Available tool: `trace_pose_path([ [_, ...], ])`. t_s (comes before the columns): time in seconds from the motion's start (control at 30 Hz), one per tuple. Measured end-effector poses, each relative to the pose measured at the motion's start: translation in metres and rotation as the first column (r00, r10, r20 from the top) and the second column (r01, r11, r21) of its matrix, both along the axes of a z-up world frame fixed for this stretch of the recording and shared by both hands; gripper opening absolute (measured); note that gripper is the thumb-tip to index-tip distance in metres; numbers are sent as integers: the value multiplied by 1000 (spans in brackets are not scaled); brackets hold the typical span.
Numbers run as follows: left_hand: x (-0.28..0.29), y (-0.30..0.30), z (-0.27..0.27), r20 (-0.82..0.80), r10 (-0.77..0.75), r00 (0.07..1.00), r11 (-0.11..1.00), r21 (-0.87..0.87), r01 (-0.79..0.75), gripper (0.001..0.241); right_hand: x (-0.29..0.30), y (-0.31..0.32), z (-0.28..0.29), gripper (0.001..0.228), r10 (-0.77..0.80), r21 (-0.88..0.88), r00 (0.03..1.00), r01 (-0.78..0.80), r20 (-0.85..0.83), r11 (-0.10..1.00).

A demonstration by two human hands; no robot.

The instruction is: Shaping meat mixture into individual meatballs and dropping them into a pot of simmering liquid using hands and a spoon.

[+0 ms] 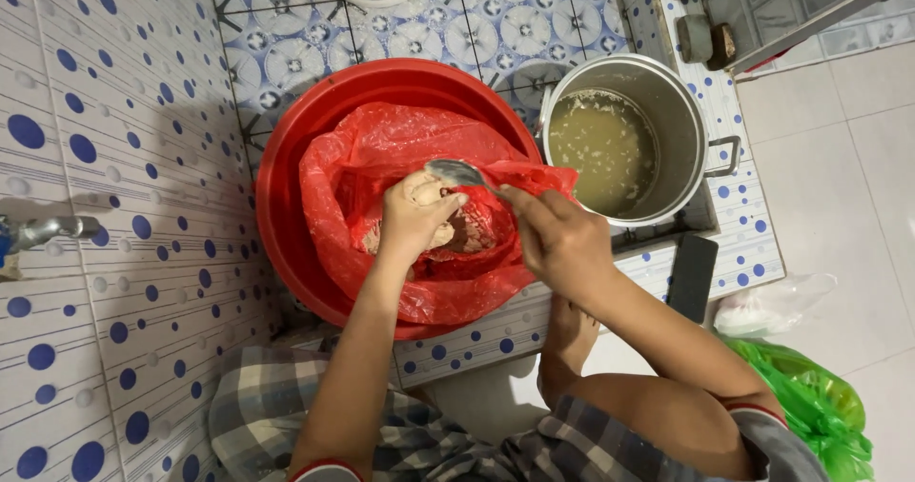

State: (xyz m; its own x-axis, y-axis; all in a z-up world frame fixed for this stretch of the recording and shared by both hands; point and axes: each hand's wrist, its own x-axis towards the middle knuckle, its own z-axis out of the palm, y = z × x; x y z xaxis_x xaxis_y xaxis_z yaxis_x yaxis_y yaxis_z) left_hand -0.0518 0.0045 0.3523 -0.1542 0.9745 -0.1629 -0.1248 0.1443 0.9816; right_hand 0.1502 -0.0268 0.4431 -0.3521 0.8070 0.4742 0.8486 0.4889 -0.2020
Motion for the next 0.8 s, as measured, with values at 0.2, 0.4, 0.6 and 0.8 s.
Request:
trace_pose_path([
  [0.2,9,0,-20,-32,13,999,999,-48,-15,10,-16,0,6,26,32,116,996,-41,85,992],
  [0.4,10,6,-50,-53,41,998,987,-150,-48,16,-18,-6,-7,24,75,-29,995,-73,61,997],
  [0.6,11,0,-62,-410,-39,911,985,-167,-33,9,-4,-1,-21,25,-53,-525,979,-59,-195,849],
  [0.8,10,-3,-68,-599,-145,788,978,-209,22,17,24,10,-56,23,-453,-834,743,-255,-493,489],
])
